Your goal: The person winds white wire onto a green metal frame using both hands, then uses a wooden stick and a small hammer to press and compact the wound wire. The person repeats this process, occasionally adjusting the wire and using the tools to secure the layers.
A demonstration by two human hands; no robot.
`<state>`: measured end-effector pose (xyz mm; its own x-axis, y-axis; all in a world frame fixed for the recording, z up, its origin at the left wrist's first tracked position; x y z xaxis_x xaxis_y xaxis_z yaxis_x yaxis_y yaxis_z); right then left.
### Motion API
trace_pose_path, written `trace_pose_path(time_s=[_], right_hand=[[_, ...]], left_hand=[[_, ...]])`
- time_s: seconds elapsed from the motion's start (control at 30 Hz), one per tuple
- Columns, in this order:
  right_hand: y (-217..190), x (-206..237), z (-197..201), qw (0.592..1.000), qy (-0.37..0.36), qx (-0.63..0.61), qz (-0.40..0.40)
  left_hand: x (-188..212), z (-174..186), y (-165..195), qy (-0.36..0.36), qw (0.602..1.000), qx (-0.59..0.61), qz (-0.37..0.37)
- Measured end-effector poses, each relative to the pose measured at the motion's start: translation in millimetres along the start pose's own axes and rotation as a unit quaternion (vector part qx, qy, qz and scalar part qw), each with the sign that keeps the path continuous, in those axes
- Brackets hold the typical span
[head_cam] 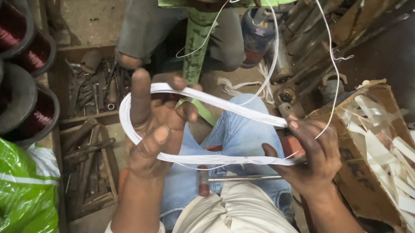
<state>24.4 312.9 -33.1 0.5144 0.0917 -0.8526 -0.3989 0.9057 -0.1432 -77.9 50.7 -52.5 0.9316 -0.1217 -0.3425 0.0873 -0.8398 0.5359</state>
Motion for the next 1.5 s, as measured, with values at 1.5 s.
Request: trace_pose_path(time_s=[1.5], right_hand=[[-116, -25, -46, 0.925, -0.175, -0.263, -0.210]], left_hand=[[14, -38, 15, -0.130, 0.981, -0.135, 0.051]])
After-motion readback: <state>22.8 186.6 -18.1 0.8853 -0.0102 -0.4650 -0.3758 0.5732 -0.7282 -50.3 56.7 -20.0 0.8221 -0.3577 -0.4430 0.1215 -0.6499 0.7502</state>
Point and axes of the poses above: each hand's wrist, its own x-axis away from the middle knuckle, its own z-axis out of the back of the hand, y = z × x, the point moved 4 cm from there along -x, towards the middle knuckle, and after that the axes turned 14 degrees about y, right-handed, at the moved point
